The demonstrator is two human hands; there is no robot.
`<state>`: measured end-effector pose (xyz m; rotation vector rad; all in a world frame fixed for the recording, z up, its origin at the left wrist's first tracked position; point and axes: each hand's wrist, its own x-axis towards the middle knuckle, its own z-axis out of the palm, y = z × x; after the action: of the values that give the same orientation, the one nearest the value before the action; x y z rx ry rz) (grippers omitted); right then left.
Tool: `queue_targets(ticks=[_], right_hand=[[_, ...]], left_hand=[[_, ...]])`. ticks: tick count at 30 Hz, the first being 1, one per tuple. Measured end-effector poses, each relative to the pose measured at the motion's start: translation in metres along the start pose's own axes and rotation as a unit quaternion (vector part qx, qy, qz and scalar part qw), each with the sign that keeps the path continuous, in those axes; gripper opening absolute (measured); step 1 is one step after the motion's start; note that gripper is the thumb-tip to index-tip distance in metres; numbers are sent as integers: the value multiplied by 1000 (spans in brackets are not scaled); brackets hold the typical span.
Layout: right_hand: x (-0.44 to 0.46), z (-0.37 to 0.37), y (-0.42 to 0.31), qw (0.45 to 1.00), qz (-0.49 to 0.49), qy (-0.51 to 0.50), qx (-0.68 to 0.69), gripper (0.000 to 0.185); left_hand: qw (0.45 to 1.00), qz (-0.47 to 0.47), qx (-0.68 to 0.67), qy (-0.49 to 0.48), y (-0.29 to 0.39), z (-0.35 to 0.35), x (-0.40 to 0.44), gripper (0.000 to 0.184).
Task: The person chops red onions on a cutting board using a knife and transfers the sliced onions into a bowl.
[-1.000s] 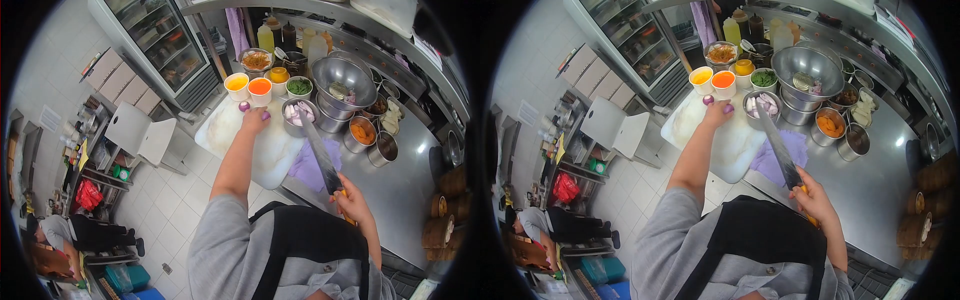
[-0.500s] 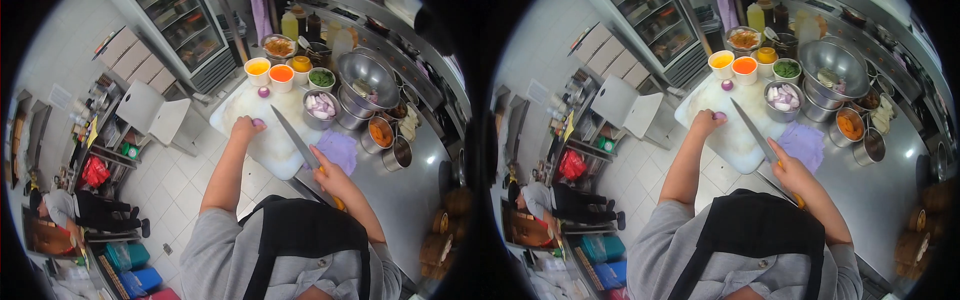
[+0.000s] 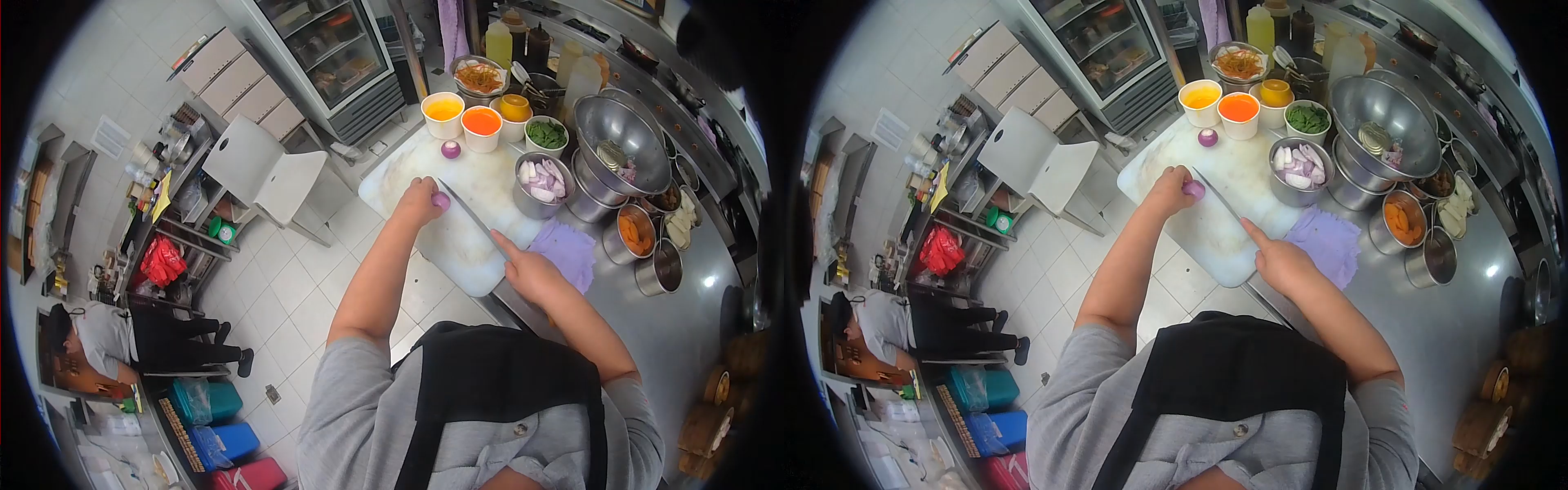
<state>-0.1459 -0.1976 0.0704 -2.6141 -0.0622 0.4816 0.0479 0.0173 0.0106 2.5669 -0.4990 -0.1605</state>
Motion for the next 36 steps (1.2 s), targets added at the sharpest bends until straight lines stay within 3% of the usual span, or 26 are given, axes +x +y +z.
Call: queue_targets(ticks=[21,27,30,36], right_hand=[[6,-20,-23,996,30,-73,-38,76],[33,2,-16,996,44,-58,-49,78],[36,-1,-22,999,1,-25,-40,80],[23,-3,-24,995,34,-75,-51,80]], left_hand=[[999,34,-5,-1,-6,1,0,43],[999,36,-15,9,-4,4,-2,41],[999,42,-17,22,-8,5,-3,41],[999,41,-22,25,-8,6,-5,41]])
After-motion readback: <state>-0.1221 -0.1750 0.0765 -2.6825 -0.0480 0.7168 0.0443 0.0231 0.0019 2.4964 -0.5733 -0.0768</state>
